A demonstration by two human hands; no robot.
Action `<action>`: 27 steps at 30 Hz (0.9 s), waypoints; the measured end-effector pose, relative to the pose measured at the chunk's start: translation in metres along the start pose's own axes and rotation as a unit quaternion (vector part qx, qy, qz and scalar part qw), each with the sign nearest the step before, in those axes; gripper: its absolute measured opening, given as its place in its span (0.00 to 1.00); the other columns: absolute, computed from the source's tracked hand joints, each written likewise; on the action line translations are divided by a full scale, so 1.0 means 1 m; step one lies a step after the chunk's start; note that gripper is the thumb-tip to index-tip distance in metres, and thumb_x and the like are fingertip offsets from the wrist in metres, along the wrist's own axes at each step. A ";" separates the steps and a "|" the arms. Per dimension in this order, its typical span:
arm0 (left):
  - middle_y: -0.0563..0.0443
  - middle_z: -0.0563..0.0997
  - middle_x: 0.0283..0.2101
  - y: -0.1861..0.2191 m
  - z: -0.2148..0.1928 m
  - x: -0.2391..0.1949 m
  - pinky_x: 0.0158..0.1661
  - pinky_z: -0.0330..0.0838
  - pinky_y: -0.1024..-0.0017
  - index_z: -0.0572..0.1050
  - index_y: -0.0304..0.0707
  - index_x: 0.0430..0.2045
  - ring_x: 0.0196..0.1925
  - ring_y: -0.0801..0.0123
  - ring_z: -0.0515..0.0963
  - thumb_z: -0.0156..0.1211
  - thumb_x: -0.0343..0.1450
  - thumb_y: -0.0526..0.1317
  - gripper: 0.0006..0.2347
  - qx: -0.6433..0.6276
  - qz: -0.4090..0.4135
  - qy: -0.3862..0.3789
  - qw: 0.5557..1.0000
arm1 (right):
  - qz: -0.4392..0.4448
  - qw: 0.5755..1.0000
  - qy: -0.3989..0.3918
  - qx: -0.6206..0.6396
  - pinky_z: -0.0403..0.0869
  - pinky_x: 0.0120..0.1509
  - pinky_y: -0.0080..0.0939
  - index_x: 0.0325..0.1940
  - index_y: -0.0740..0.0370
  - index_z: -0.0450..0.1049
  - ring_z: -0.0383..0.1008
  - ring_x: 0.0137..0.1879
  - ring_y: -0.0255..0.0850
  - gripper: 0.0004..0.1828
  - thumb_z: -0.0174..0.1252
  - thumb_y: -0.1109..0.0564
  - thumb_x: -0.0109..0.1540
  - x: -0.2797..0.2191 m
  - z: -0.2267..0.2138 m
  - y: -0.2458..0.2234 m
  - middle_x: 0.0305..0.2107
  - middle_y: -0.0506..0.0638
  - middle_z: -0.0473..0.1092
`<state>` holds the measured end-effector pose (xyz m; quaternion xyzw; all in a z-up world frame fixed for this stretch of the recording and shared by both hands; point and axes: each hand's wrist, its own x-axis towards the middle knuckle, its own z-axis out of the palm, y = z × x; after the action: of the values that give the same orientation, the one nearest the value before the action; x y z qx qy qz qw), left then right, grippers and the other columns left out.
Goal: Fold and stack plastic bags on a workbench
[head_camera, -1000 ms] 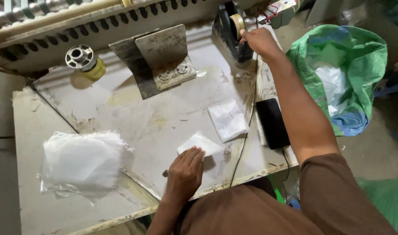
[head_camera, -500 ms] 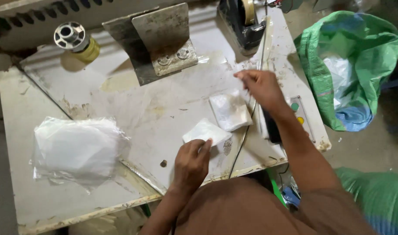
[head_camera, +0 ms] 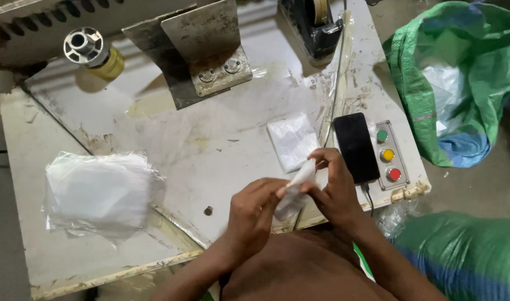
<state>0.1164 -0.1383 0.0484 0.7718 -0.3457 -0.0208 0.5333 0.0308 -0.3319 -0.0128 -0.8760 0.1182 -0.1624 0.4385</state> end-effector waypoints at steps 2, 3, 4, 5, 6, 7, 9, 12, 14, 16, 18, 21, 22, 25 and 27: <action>0.36 0.85 0.43 -0.029 0.009 0.016 0.43 0.77 0.53 0.81 0.32 0.42 0.42 0.38 0.84 0.54 0.77 0.35 0.08 -0.076 -0.017 0.031 0.996 | 0.088 0.973 -0.140 0.160 0.77 0.50 0.55 0.53 0.65 0.71 0.77 0.40 0.42 0.23 0.65 0.46 0.63 0.011 -0.006 0.005 0.31 0.55 0.78; 0.36 0.85 0.43 -0.051 0.009 0.036 0.43 0.77 0.53 0.81 0.32 0.42 0.42 0.38 0.84 0.54 0.77 0.35 0.08 -0.072 -0.021 0.031 0.997 | 0.089 0.972 -0.143 0.165 0.77 0.50 0.55 0.53 0.65 0.71 0.77 0.40 0.42 0.23 0.65 0.46 0.63 0.016 -0.003 -0.008 0.31 0.55 0.78; 0.31 0.80 0.51 -0.075 0.012 0.062 0.50 0.73 0.49 0.74 0.31 0.54 0.51 0.35 0.80 0.52 0.79 0.37 0.11 0.017 0.010 0.039 0.999 | 0.117 0.983 -0.097 0.101 0.74 0.47 0.56 0.52 0.65 0.70 0.76 0.38 0.48 0.23 0.64 0.45 0.64 0.026 -0.004 -0.018 0.32 0.60 0.76; 0.25 0.75 0.59 -0.098 0.015 0.089 0.56 0.70 0.46 0.68 0.30 0.65 0.60 0.32 0.75 0.49 0.81 0.39 0.17 0.106 0.042 0.047 0.992 | 0.145 0.987 -0.051 0.038 0.71 0.43 0.57 0.52 0.65 0.69 0.75 0.36 0.54 0.23 0.63 0.44 0.65 0.036 -0.004 -0.028 0.33 0.65 0.74; 0.25 0.75 0.59 -0.115 0.022 0.110 0.56 0.70 0.46 0.68 0.30 0.65 0.60 0.32 0.75 0.49 0.81 0.39 0.17 0.106 0.043 0.049 0.992 | 0.142 0.988 -0.051 0.037 0.71 0.43 0.57 0.52 0.65 0.69 0.75 0.36 0.54 0.23 0.63 0.44 0.65 0.046 -0.002 -0.015 0.33 0.65 0.74; 0.29 0.73 0.64 -0.132 0.029 0.131 0.61 0.66 0.48 0.68 0.28 0.64 0.66 0.37 0.70 0.48 0.81 0.42 0.19 0.249 0.035 0.026 0.967 | 0.107 0.992 -0.060 -0.025 0.70 0.42 0.60 0.50 0.67 0.68 0.74 0.38 0.63 0.21 0.61 0.46 0.66 0.055 0.000 -0.002 0.33 0.69 0.72; 0.33 0.70 0.68 -0.149 0.040 0.147 0.65 0.62 0.51 0.69 0.26 0.64 0.71 0.43 0.65 0.46 0.81 0.46 0.21 0.387 0.020 -0.004 0.922 | 0.076 0.991 -0.074 -0.084 0.68 0.40 0.64 0.48 0.68 0.68 0.73 0.40 0.71 0.20 0.60 0.48 0.67 0.055 0.010 0.014 0.33 0.73 0.70; 0.33 0.66 0.72 -0.150 0.053 0.174 0.73 0.45 0.54 0.68 0.24 0.65 0.77 0.48 0.57 0.36 0.82 0.49 0.26 0.460 -0.069 -0.079 0.882 | -0.006 0.968 -0.040 -0.246 0.73 0.45 0.59 0.49 0.71 0.69 0.74 0.40 0.65 0.31 0.68 0.42 0.58 0.057 0.030 0.030 0.39 0.66 0.68; 0.33 0.64 0.73 -0.146 0.059 0.168 0.74 0.38 0.53 0.64 0.24 0.68 0.78 0.50 0.54 0.34 0.81 0.51 0.27 0.504 -0.112 -0.083 0.852 | -0.018 0.970 -0.058 -0.236 0.71 0.48 0.60 0.61 0.74 0.62 0.70 0.42 0.65 0.41 0.68 0.42 0.57 0.044 0.043 0.042 0.38 0.64 0.63; 0.33 0.59 0.74 -0.167 0.068 0.185 0.74 0.37 0.52 0.58 0.23 0.69 0.79 0.49 0.49 0.30 0.81 0.52 0.29 0.517 -0.134 -0.106 0.839 | 0.051 0.966 -0.095 -0.234 0.69 0.54 0.59 0.66 0.69 0.59 0.69 0.50 0.63 0.45 0.71 0.44 0.55 0.053 0.044 0.035 0.45 0.64 0.66; 0.33 0.53 0.76 -0.192 0.070 0.192 0.74 0.36 0.51 0.52 0.23 0.71 0.79 0.49 0.43 0.26 0.80 0.54 0.31 0.529 -0.141 -0.118 0.829 | 0.114 0.958 -0.114 -0.238 0.66 0.60 0.58 0.71 0.65 0.55 0.68 0.58 0.62 0.51 0.75 0.46 0.54 0.059 0.041 0.025 0.52 0.65 0.68; 0.29 0.55 0.74 -0.213 0.072 0.194 0.72 0.40 0.48 0.58 0.25 0.69 0.76 0.40 0.53 0.46 0.77 0.50 0.29 0.444 -0.106 -0.076 0.887 | 0.168 0.975 -0.134 -0.061 0.76 0.44 0.58 0.69 0.63 0.59 0.78 0.49 0.61 0.43 0.72 0.56 0.54 0.062 0.013 0.018 0.47 0.64 0.76; 0.32 0.49 0.76 -0.206 0.065 0.190 0.73 0.35 0.50 0.53 0.27 0.72 0.78 0.44 0.46 0.38 0.78 0.50 0.29 0.434 -0.113 -0.114 0.886 | 0.173 0.975 -0.121 0.072 0.78 0.48 0.51 0.59 0.62 0.69 0.79 0.50 0.54 0.32 0.71 0.62 0.53 0.059 0.000 0.019 0.46 0.59 0.77; 0.32 0.44 0.78 -0.192 0.051 0.164 0.74 0.30 0.51 0.48 0.26 0.74 0.80 0.46 0.39 0.31 0.80 0.49 0.29 0.420 -0.073 -0.181 0.886 | 0.153 0.940 0.083 0.293 0.83 0.55 0.44 0.52 0.62 0.76 0.80 0.48 0.43 0.21 0.69 0.68 0.55 0.051 -0.057 0.055 0.44 0.53 0.77; 0.29 0.45 0.77 -0.185 0.039 0.156 0.74 0.30 0.50 0.48 0.24 0.74 0.80 0.44 0.39 0.33 0.80 0.49 0.29 0.421 -0.030 -0.184 0.888 | 0.099 0.889 0.250 0.372 0.84 0.57 0.43 0.54 0.61 0.72 0.80 0.45 0.40 0.22 0.68 0.68 0.58 0.070 -0.113 0.101 0.42 0.53 0.77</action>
<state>0.3138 -0.2207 -0.0712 0.9162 -0.3905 -0.0312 0.0845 0.0443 -0.4981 -0.0175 -0.5631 0.2405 -0.3638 0.7020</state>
